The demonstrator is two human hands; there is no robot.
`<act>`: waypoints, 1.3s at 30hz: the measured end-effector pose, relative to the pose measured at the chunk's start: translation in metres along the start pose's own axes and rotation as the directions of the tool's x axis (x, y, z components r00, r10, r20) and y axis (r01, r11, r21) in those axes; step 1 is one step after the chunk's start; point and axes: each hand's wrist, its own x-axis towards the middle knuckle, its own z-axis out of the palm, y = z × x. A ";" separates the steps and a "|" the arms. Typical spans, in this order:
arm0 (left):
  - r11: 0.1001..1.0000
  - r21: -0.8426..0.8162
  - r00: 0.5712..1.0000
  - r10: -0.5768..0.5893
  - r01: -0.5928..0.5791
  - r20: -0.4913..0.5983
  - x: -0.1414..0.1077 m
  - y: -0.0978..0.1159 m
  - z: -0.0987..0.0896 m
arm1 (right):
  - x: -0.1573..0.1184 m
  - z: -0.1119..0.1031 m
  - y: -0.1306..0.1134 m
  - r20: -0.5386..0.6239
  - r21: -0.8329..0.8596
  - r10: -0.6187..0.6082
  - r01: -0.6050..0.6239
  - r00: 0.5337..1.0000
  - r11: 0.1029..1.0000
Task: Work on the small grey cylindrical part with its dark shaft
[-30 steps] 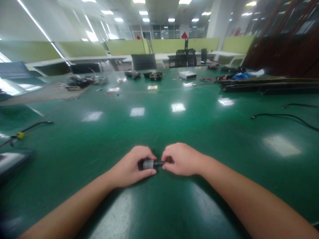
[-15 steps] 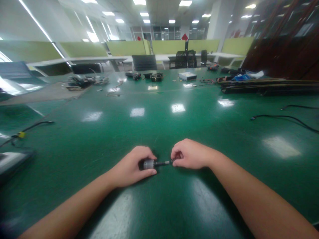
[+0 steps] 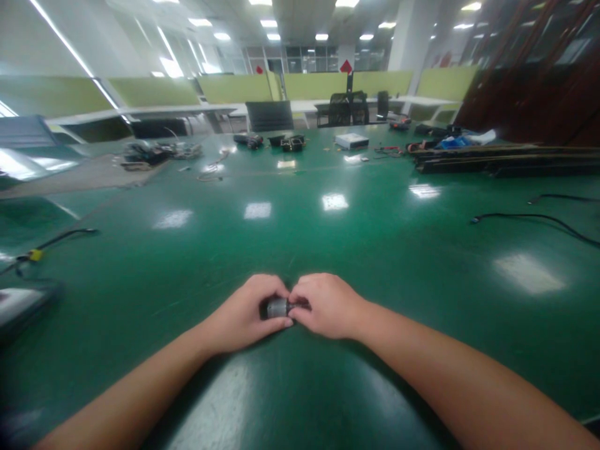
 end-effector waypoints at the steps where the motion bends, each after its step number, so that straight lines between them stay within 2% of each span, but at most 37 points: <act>1: 1.000 0.000 1.000 -0.006 0.006 -0.002 0.000 0.000 0.000 | 0.000 0.001 0.000 -0.005 -0.002 0.002 -0.002 1.000 1.000; 10: 0.999 -0.028 0.999 0.033 -0.033 -0.006 0.000 0.005 -0.005 | -0.001 -0.002 0.001 -0.005 0.005 0.010 -0.010 1.000 1.000; 29: 1.000 -0.010 1.000 0.006 -0.006 0.022 0.000 0.004 -0.004 | -0.002 -0.004 0.004 0.030 0.006 -0.041 0.041 0.999 0.999; 35: 1.000 -0.013 1.000 0.007 -0.006 0.015 -0.004 0.002 -0.004 | -0.005 -0.015 0.004 0.072 -0.021 0.024 -0.022 0.997 1.000; 39: 1.000 -0.010 1.000 0.008 -0.008 0.003 -0.006 -0.001 -0.003 | -0.009 -0.028 0.010 0.157 -0.005 0.059 -0.059 0.986 0.998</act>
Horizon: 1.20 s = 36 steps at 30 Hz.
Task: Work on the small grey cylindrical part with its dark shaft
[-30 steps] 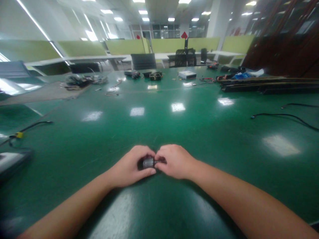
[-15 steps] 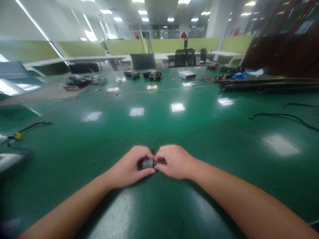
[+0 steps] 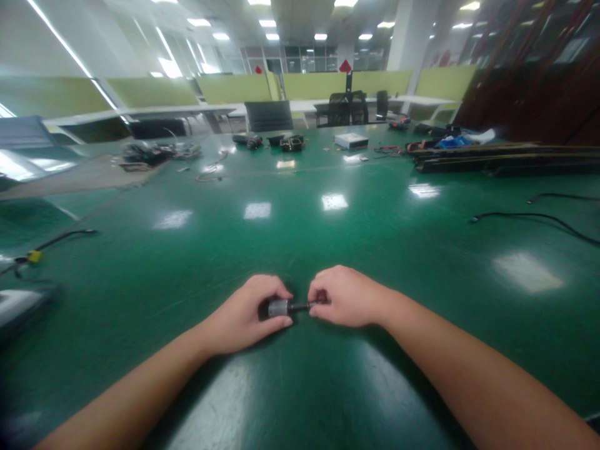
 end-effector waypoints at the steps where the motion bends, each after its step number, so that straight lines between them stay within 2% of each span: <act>1: 1.000 -0.001 1.000 0.001 -0.001 -0.001 -0.001 -0.001 0.000 | -0.001 -0.004 0.002 0.027 0.008 0.022 -0.022 0.999 1.000; 5: 1.000 0.000 1.000 -0.002 0.002 0.003 -0.006 -0.002 -0.002 | -0.006 -0.018 0.009 0.103 0.010 0.146 -0.148 0.984 0.989; 11: 1.000 -0.006 1.000 0.005 -0.005 0.006 -0.008 0.000 -0.006 | -0.005 -0.021 0.005 0.128 0.073 0.176 -0.186 0.976 0.980; 18: 1.000 -0.007 1.000 0.007 -0.007 -0.002 -0.004 0.001 -0.004 | -0.002 -0.009 0.003 0.091 0.130 0.100 -0.112 0.991 0.985; 27: 1.000 -0.010 1.000 0.022 -0.022 0.001 0.004 0.005 -0.002 | 0.009 0.013 -0.010 -0.087 0.071 0.016 -0.010 0.996 0.997; 32: 1.000 0.002 1.000 0.011 -0.011 -0.007 0.006 0.007 -0.002 | 0.011 0.020 -0.015 -0.107 0.082 -0.015 0.023 0.994 0.996; 36: 1.000 -0.017 1.000 0.013 -0.013 -0.015 0.006 0.008 -0.003 | 0.009 0.019 -0.015 -0.123 0.029 -0.020 0.024 0.992 0.999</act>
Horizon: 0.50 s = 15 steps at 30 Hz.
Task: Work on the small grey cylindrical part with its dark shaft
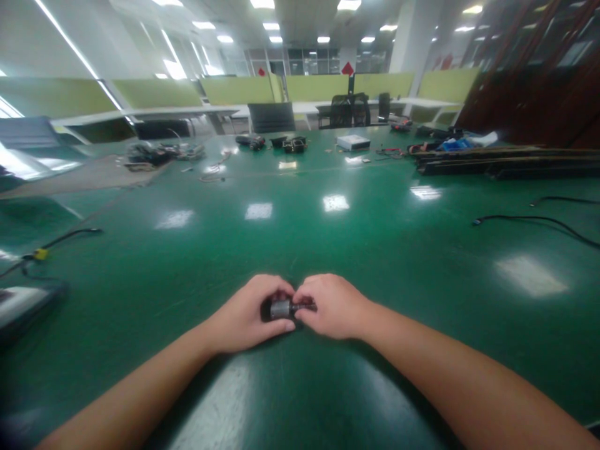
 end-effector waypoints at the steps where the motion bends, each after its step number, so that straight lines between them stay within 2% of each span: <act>1: 1.000 -0.007 1.000 0.002 -0.002 -0.001 0.000 0.000 0.000 | 0.000 0.000 0.000 0.002 -0.006 -0.005 0.005 1.000 1.000; 15: 1.000 -0.009 1.000 -0.012 0.012 -0.005 -0.002 -0.007 0.003 | 0.000 0.001 0.005 -0.026 -0.024 -0.086 0.086 0.996 0.996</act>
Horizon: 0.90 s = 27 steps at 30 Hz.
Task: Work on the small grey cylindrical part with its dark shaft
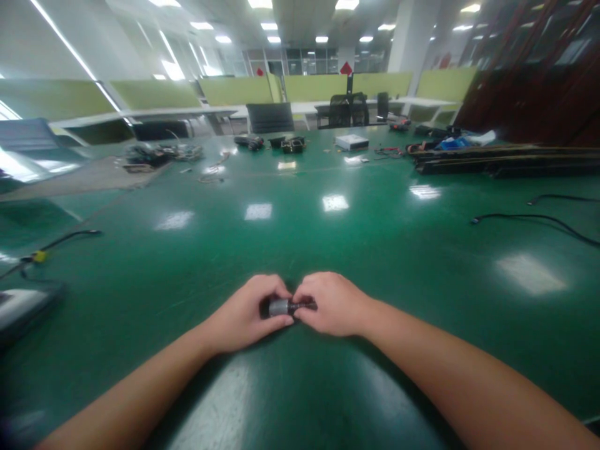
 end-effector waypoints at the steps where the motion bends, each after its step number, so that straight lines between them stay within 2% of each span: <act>1: 1.000 0.000 1.000 -0.001 0.001 0.000 0.000 0.000 0.000 | 0.000 -0.001 0.000 0.002 0.001 0.011 -0.011 1.000 1.000; 11: 1.000 0.001 1.000 -0.001 0.001 -0.004 -0.004 0.000 -0.001 | -0.003 -0.010 0.001 0.049 0.008 0.086 -0.086 0.995 0.996; 17: 1.000 0.003 1.000 -0.006 0.006 0.003 -0.006 -0.003 -0.001 | -0.006 -0.018 0.009 0.121 0.014 0.058 -0.060 0.991 0.998; 20: 1.000 0.003 1.000 -0.014 0.014 0.006 -0.008 -0.004 -0.001 | -0.008 -0.026 0.014 0.193 0.021 0.108 -0.115 0.975 0.993; 23: 1.000 -0.006 1.000 -0.014 0.014 0.017 -0.012 -0.006 -0.002 | -0.009 -0.035 0.019 0.282 0.016 0.192 -0.205 0.940 0.979; 27: 1.000 -0.004 1.000 -0.027 0.027 0.012 -0.015 -0.009 -0.002 | -0.009 -0.040 0.021 0.306 0.023 0.253 -0.273 0.918 0.962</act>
